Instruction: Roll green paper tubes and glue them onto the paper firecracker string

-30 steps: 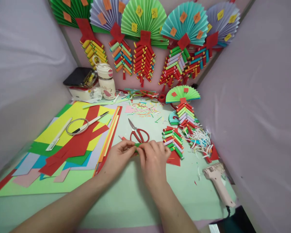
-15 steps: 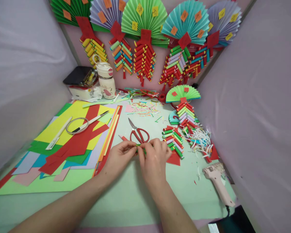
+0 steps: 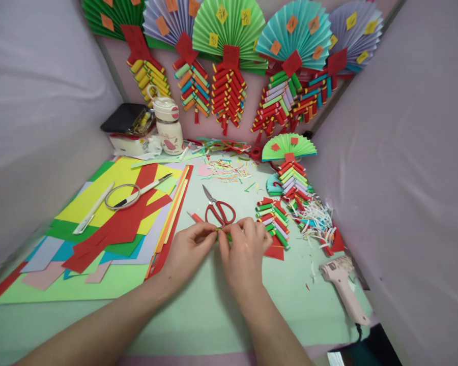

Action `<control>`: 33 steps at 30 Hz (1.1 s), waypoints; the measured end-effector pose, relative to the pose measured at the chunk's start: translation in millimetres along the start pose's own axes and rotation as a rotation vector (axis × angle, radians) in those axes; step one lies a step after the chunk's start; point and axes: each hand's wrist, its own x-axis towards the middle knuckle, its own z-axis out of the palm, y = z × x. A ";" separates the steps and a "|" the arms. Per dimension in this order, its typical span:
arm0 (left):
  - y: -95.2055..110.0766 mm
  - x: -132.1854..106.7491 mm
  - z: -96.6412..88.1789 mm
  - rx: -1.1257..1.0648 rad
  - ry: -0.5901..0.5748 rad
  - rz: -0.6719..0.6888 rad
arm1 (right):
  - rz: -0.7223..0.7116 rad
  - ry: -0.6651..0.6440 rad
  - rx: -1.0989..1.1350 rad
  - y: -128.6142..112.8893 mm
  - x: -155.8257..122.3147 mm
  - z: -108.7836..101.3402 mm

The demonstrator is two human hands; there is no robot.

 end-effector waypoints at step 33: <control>2.2 13.3 -7.9 -0.367 -0.064 -0.235 | 0.452 -0.309 0.948 40.7 12.3 -1.3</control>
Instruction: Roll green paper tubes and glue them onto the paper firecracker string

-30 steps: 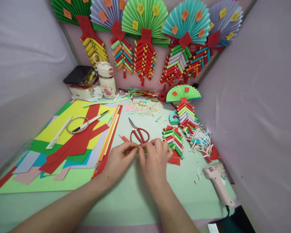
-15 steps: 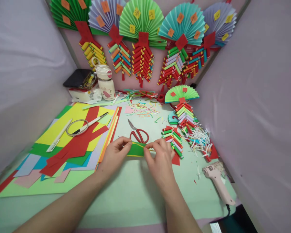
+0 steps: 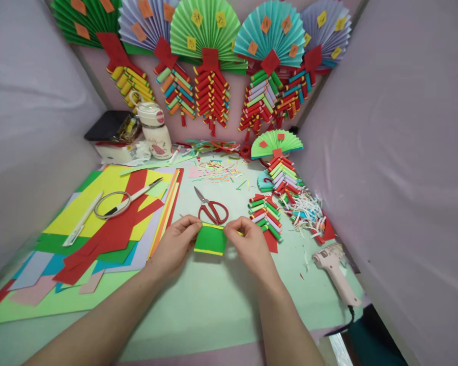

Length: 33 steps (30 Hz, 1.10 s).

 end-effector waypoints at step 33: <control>5.5 -0.2 3.1 0.011 0.009 0.057 | -0.186 0.070 -0.084 -4.9 -4.0 17.3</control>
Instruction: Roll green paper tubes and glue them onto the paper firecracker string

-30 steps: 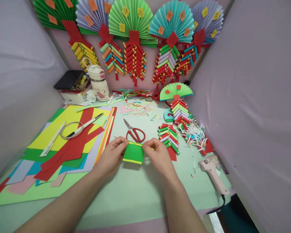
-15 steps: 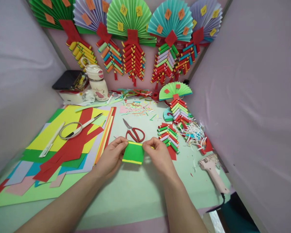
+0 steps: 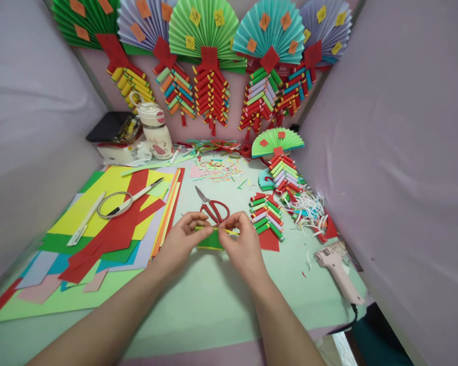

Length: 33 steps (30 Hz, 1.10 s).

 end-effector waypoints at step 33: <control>-2.0 -11.8 -0.7 0.531 0.105 0.247 | -0.215 0.122 -0.415 -4.6 -1.0 1.6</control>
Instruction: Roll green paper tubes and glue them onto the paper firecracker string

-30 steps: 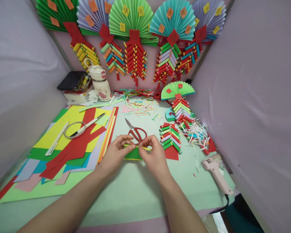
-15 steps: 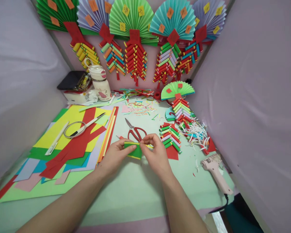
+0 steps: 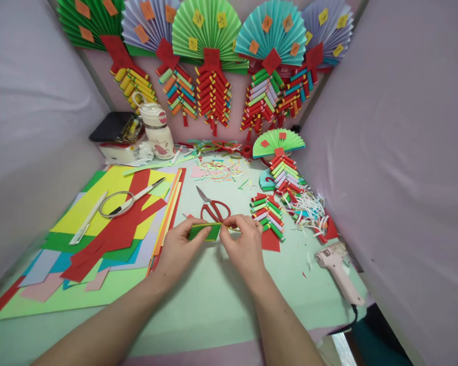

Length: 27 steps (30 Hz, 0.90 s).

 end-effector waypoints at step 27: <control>1.1 -2.3 -4.8 -0.147 0.069 -0.024 | 0.366 -0.096 0.495 12.2 17.2 -5.2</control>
